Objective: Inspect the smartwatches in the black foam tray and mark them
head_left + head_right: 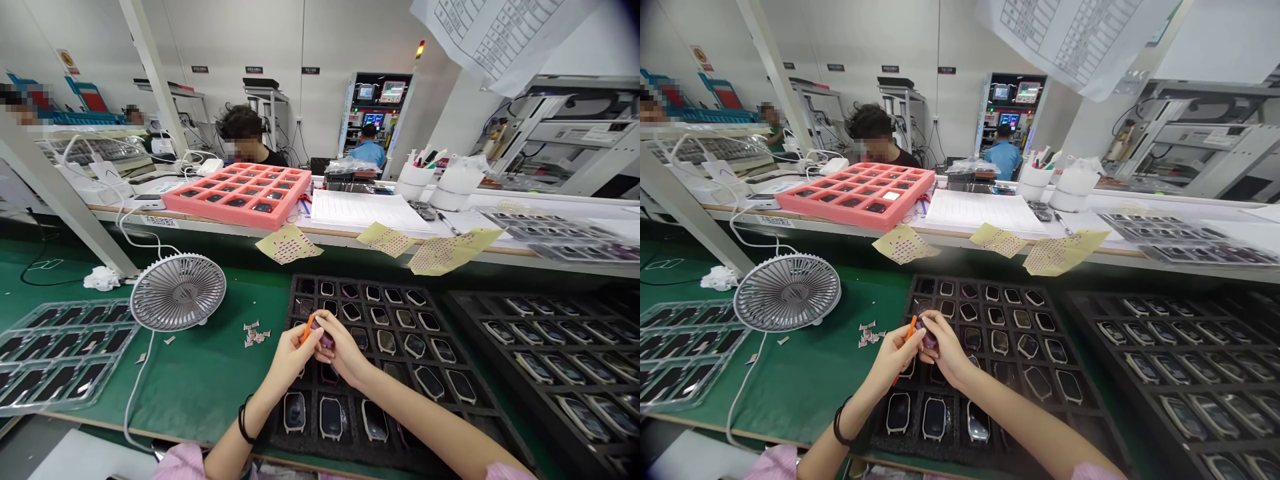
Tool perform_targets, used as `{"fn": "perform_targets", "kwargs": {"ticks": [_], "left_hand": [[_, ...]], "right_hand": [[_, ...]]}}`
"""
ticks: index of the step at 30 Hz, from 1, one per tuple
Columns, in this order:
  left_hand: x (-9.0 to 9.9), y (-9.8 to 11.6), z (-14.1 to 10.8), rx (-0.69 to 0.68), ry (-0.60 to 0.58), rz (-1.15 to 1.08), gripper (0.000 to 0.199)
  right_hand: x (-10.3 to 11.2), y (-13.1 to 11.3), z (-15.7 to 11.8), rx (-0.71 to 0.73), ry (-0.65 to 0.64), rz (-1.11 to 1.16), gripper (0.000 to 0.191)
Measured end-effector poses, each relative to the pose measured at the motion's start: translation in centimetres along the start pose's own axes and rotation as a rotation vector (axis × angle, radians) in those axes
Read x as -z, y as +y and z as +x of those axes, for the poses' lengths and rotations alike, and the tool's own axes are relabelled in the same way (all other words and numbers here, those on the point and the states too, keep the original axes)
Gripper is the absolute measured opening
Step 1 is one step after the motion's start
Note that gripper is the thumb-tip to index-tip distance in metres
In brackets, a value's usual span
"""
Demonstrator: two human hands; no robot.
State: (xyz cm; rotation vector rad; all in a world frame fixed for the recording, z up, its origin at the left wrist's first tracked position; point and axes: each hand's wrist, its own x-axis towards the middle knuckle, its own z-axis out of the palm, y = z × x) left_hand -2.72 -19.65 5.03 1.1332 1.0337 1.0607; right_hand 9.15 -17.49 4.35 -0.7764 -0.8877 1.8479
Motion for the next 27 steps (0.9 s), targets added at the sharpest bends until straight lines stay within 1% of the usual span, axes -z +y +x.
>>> {"fn": "perform_targets", "kwargs": {"ticks": [3, 5, 7, 9, 11, 13, 14, 16, 17, 20, 21, 23, 25, 27], "left_hand": [[0.9, 0.0, -0.1, 0.024, 0.054, 0.037, 0.052], [2.2, -0.1, -0.3, 0.038, 0.098, 0.047, 0.052], [3.6, -0.2, -0.5, 0.063, 0.113, 0.064, 0.052], [4.9, -0.3, -0.7, 0.085, 0.093, 0.105, 0.052], [5.8, -0.4, -0.8, 0.082, 0.083, 0.167, 0.051], [6.6, -0.7, -0.8, 0.058, 0.095, 0.245, 0.05], [7.0, -0.9, -0.8, 0.041, 0.107, 0.299, 0.05], [8.0, -1.3, -0.8, 0.002, 0.148, 0.448, 0.048], [8.5, -1.5, -0.8, -0.015, 0.18, 0.538, 0.047], [9.8, -2.0, -0.9, -0.014, 0.278, 0.803, 0.039], [10.1, -2.0, -1.0, 0.003, 0.299, 0.87, 0.036], [10.4, -2.0, -1.1, 0.051, 0.309, 0.97, 0.031], [10.4, -2.0, -1.2, 0.096, 0.306, 1.02, 0.028], [10.3, -1.9, -1.2, 0.114, 0.334, 1.028, 0.028]], "right_hand": [[1.3, -0.3, 0.5, 0.152, 0.079, -0.235, 0.03], [2.8, -0.6, 1.2, 0.266, 0.15, -0.403, 0.028], [4.4, -0.6, 1.9, 0.319, 0.181, -0.593, 0.021], [5.6, -0.1, 2.2, 0.34, 0.159, -0.831, 0.012], [6.3, 0.5, 2.1, 0.339, 0.11, -1.013, 0.007], [6.7, 0.6, 1.6, 0.357, 0.067, -1.135, 0.011], [6.9, 0.4, 1.3, 0.382, 0.065, -1.201, 0.014], [7.7, -0.4, 0.6, 0.433, 0.109, -1.401, 0.018], [8.3, -1.0, 0.2, 0.437, 0.153, -1.527, 0.019], [10.3, -2.2, -0.9, 0.339, 0.296, -1.844, 0.019], [10.9, -2.3, -1.1, 0.305, 0.321, -1.901, 0.019], [11.7, -2.2, -1.4, 0.262, 0.335, -1.93, 0.019], [11.9, -1.8, -1.4, 0.228, 0.319, -1.859, 0.018], [11.7, -1.5, -1.2, 0.197, 0.306, -1.735, 0.016]]}}
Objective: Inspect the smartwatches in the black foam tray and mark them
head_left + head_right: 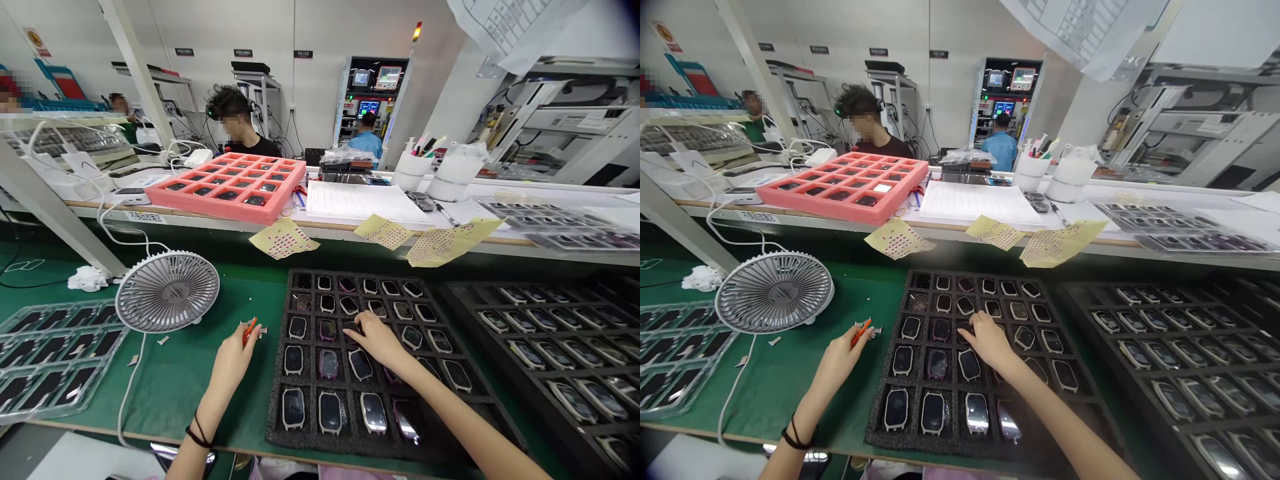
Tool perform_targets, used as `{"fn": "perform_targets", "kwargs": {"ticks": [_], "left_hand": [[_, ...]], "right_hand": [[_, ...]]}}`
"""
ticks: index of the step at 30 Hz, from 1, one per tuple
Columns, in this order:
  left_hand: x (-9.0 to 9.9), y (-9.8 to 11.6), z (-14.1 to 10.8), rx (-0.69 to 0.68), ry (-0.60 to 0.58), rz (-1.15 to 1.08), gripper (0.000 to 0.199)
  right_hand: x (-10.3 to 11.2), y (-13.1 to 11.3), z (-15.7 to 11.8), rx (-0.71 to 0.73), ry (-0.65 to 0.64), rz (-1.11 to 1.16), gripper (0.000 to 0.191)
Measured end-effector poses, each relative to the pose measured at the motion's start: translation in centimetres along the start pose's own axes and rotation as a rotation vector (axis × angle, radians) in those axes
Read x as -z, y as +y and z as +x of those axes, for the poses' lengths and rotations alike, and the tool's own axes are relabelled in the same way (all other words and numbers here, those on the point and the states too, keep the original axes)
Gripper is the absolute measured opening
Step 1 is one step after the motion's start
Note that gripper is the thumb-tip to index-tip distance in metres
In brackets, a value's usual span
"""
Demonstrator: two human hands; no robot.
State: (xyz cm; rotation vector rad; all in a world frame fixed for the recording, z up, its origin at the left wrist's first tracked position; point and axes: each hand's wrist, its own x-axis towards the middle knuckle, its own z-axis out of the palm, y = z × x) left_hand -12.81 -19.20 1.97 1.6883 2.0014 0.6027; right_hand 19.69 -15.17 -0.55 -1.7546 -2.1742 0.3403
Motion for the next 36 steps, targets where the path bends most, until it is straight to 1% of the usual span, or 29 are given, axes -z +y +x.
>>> {"fn": "perform_targets", "kwargs": {"ticks": [2, 4, 6, 8, 10, 12, 14, 16, 19, 25, 30, 34, 36], "left_hand": [[-0.1, 0.3, -0.1, 0.008, 0.056, -0.027, 0.031], [-0.3, 0.9, -0.3, -0.03, 0.096, -0.098, 0.033], [-0.8, 2.0, -0.7, -0.111, 0.063, -0.216, 0.035], [-1.5, 3.5, -1.5, -0.191, -0.055, -0.363, 0.037], [-2.3, 5.3, -2.4, -0.241, -0.224, -0.511, 0.04], [-2.9, 7.1, -3.4, -0.272, -0.36, -0.638, 0.042], [-3.4, 8.5, -4.1, -0.28, -0.422, -0.729, 0.042], [-3.5, 9.5, -4.6, -0.279, -0.431, -0.774, 0.042], [-3.5, 10.1, -5.0, -0.282, -0.43, -0.787, 0.041], [-3.7, 10.0, -5.0, -0.268, -0.421, -0.81, 0.04], [-3.6, 9.9, -4.9, -0.275, -0.391, -0.798, 0.041], [-3.3, 9.9, -4.9, -0.277, -0.384, -0.775, 0.042], [-3.2, 9.9, -4.8, -0.262, -0.405, -0.791, 0.044]], "right_hand": [[0.0, -0.5, 0.2, -0.035, -0.019, 0.161, 0.017], [0.2, -1.3, 0.2, -0.053, -0.02, 0.385, 0.018], [0.8, -2.5, 0.1, -0.051, -0.024, 0.69, 0.02], [1.5, -4.1, -0.3, -0.063, -0.053, 1.021, 0.027], [2.2, -5.8, -0.8, -0.111, -0.111, 1.298, 0.032], [2.9, -7.4, -1.2, -0.148, -0.146, 1.482, 0.03], [3.2, -8.7, -1.5, -0.168, -0.179, 1.596, 0.026], [3.4, -9.5, -1.6, -0.176, -0.198, 1.659, 0.024], [3.5, -10.1, -1.6, -0.176, -0.18, 1.688, 0.025], [3.6, -10.5, -1.6, -0.165, -0.176, 1.705, 0.027], [3.6, -10.8, -1.6, -0.191, -0.182, 1.695, 0.028], [3.6, -10.8, -1.6, -0.16, -0.134, 1.647, 0.03], [3.5, -10.8, -1.5, -0.16, -0.109, 1.621, 0.031]]}}
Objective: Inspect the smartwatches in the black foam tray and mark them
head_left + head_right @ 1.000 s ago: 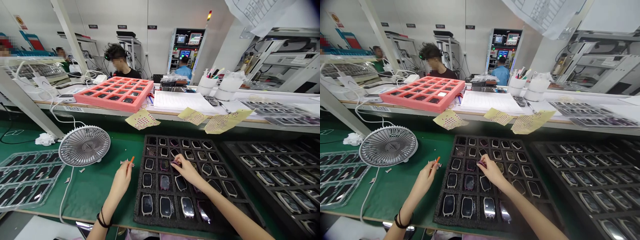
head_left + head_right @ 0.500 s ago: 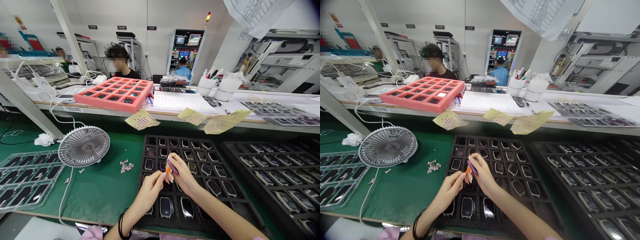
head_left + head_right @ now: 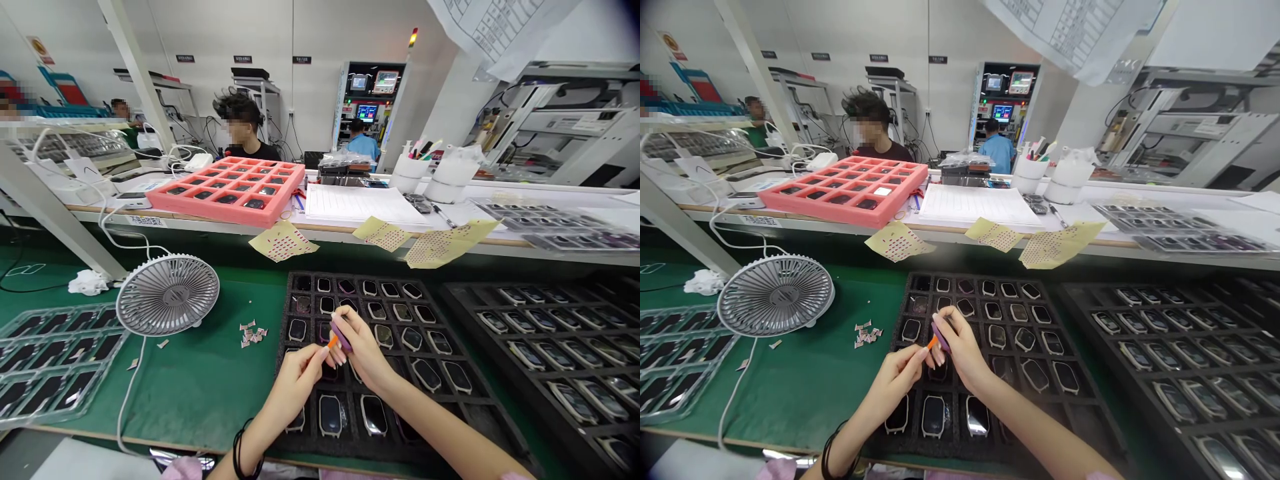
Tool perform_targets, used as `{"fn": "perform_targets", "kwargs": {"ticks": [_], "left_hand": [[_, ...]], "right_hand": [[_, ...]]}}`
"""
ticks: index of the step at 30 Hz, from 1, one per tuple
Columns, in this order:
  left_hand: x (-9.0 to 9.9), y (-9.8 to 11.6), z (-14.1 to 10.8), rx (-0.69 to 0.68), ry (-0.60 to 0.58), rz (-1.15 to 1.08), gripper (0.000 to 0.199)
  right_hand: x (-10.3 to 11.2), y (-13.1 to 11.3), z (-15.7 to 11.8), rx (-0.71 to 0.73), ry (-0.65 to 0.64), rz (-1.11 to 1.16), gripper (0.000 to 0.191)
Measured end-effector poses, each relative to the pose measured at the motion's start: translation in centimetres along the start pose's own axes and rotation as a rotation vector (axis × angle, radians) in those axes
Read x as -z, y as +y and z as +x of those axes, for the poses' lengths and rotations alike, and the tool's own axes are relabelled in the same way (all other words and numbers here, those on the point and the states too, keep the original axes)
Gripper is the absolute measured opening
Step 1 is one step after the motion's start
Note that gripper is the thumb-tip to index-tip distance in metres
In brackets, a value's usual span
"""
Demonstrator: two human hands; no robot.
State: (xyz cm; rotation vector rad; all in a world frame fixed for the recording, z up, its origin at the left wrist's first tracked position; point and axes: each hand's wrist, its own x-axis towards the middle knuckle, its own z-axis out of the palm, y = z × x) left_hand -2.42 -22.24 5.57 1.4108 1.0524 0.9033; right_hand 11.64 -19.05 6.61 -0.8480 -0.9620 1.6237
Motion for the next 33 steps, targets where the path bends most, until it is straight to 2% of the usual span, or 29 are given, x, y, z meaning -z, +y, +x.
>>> {"fn": "perform_targets", "kwargs": {"ticks": [2, 6, 10, 13, 19, 24, 26, 28, 31, 33], "left_hand": [[0.0, 0.0, 0.1, 0.017, -0.031, -0.048, 0.047], [-0.3, -0.1, 0.2, 0.036, -0.059, -0.163, 0.05], [-0.7, -0.2, 0.1, 0.026, -0.052, -0.211, 0.051], [-0.7, 0.0, 0.3, 0.038, -0.035, -0.231, 0.052], [-0.8, 0.4, 1.1, 0.016, 0.083, -0.264, 0.051], [-0.6, -0.7, 1.2, -0.013, 0.166, -0.141, 0.052], [0.3, -1.3, 1.0, 0.001, 0.199, -0.096, 0.054], [2.0, -1.9, 0.6, 0.039, 0.257, -0.048, 0.055], [5.8, -2.9, 0.2, 0.082, 0.4, 0.124, 0.054], [8.3, -3.6, 0.0, 0.098, 0.443, 0.301, 0.053]], "right_hand": [[0.0, 0.2, 0.1, -0.05, -0.018, 0.043, 0.032], [-0.1, 0.6, 0.1, -0.22, -0.108, 0.292, 0.037], [-0.2, 0.7, 0.1, -0.251, -0.062, 0.375, 0.037], [-0.2, 0.6, 0.1, -0.253, -0.047, 0.346, 0.035], [-0.3, 1.5, -0.4, -0.195, -0.023, 0.162, 0.032], [0.2, 2.4, -0.2, 0.002, -0.097, -0.085, 0.03], [1.3, 2.1, 0.5, 0.071, -0.051, -0.169, 0.028], [3.3, 1.6, 1.6, 0.145, 0.05, -0.31, 0.025], [6.9, 0.8, 3.1, 0.241, 0.222, -0.775, 0.017], [8.9, 0.9, 3.7, 0.222, 0.276, -1.037, 0.013]]}}
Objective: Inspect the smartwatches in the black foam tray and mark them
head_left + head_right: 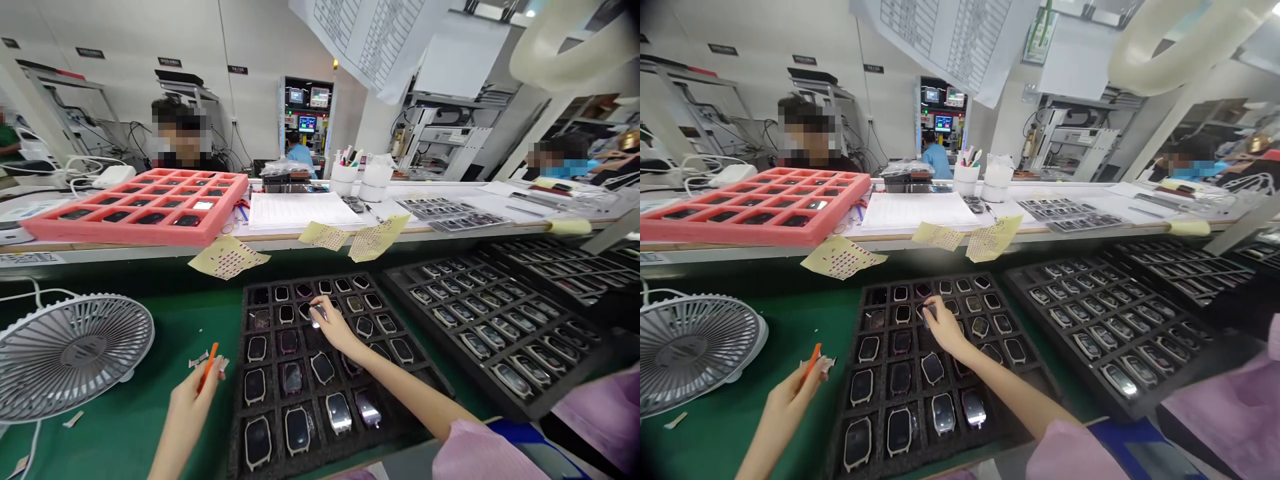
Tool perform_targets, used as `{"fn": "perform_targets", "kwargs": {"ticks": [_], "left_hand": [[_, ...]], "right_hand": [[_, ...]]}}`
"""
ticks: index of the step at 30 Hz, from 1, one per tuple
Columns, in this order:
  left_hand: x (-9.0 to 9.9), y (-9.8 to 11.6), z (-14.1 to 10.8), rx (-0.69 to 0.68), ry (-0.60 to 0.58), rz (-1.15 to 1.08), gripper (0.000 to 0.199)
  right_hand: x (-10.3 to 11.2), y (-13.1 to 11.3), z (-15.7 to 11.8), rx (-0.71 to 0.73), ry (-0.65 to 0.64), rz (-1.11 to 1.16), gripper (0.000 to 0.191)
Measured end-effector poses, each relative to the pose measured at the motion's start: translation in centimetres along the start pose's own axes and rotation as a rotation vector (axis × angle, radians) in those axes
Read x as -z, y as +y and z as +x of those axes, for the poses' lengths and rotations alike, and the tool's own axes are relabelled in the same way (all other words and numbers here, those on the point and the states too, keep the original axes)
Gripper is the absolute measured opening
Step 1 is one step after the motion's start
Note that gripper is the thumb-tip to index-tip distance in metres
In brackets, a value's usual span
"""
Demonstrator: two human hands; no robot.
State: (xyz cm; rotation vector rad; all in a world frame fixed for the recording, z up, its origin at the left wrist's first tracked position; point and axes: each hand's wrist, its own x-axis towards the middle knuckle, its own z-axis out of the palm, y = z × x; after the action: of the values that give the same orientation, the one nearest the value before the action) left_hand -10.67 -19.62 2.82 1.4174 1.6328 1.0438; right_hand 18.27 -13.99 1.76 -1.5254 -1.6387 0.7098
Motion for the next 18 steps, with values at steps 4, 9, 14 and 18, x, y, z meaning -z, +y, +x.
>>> {"fn": "perform_targets", "kwargs": {"ticks": [4, 9, 14, 18], "left_hand": [[2.4, -1.9, 1.2, -0.016, 0.023, 0.241, 0.056], [2.7, -1.7, 1.4, 0.016, -0.001, 0.426, 0.052], [2.9, -1.1, 1.3, 0.034, 0.004, 0.544, 0.041], [2.9, -1.5, 1.3, 0.037, -0.006, 0.597, 0.039]], "right_hand": [[-0.2, 1.5, -0.2, -0.006, -0.09, -0.174, 0.013], [0.6, 0.6, -0.9, 0.046, -0.181, -0.324, 0.01], [3.6, 0.8, -0.9, -0.048, -0.079, -0.514, 0.017], [4.4, 1.7, -1.5, -0.12, -0.088, -0.568, 0.014]]}}
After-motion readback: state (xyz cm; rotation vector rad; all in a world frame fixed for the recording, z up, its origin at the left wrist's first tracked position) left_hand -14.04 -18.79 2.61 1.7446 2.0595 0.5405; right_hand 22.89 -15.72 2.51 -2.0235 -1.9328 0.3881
